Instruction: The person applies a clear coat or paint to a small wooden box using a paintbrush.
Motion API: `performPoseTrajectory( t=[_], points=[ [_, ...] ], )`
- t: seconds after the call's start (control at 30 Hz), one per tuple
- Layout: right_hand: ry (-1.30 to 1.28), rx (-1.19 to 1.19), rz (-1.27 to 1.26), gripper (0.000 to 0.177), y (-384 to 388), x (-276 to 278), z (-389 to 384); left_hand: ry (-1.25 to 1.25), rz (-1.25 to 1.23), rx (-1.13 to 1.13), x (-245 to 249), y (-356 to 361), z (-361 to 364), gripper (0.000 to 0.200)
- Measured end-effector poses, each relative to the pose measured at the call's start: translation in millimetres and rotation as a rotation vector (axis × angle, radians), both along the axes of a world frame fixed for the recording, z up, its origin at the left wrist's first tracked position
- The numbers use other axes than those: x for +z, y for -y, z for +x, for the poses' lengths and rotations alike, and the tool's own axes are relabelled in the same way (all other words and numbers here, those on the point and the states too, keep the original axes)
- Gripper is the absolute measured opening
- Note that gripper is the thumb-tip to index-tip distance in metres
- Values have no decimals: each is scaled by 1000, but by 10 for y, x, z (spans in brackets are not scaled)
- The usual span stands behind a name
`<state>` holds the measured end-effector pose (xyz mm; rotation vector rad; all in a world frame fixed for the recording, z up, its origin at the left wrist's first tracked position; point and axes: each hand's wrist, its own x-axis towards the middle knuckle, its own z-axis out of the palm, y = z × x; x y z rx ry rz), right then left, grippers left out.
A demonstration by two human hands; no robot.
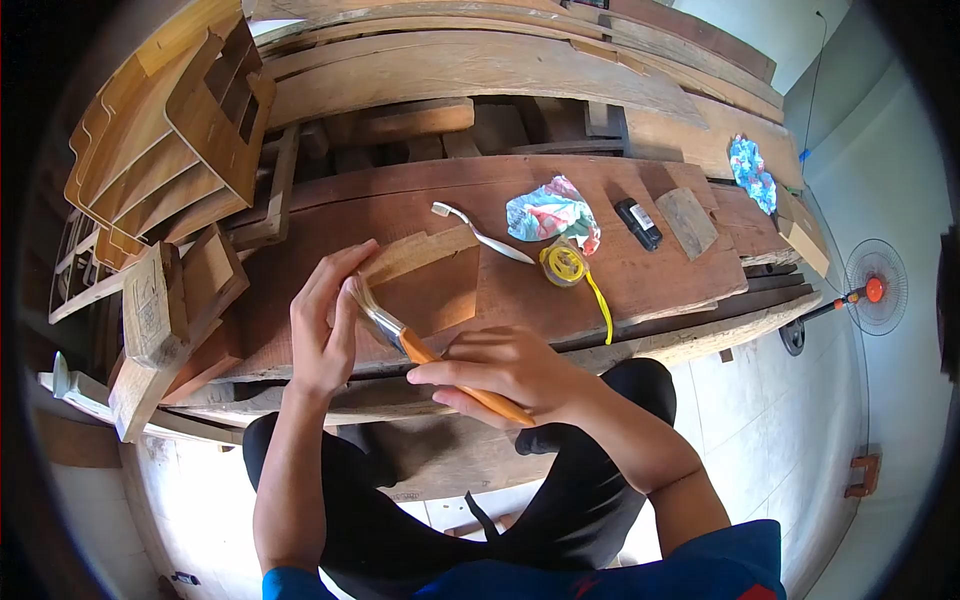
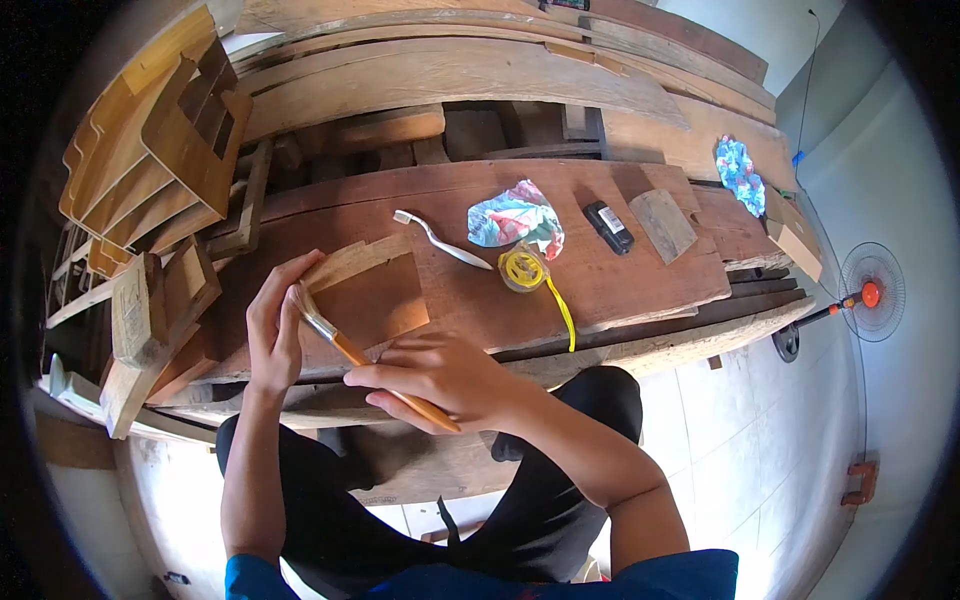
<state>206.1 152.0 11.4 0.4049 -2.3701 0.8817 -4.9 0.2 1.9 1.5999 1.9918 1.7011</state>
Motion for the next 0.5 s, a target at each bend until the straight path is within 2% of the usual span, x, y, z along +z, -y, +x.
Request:
performPoseTrajectory(
  t=[0.07,0.17,0.27,0.33,0.43,0.5],
  points=[
    [30,-22,51,27,-73,11,27,16,-20,17,31,10,11,37],
    [-181,-165,-149,32,-177,106,48,35,-43,27,39,17,43,37],
    [-91,-91,-51,27,-125,-40,2,56,-33,35,41,1,50,37],
    [-86,-62,61,25,-60,-73,-42,-33,-70,84,97,-17,65,38],
    [-7,-145,73,28,-248,-51,44,-88,-75,106,95,-20,61,39],
    [-131,-216,-65,27,-330,-68,24,-106,-69,116,88,-14,50,39]
  ],
)
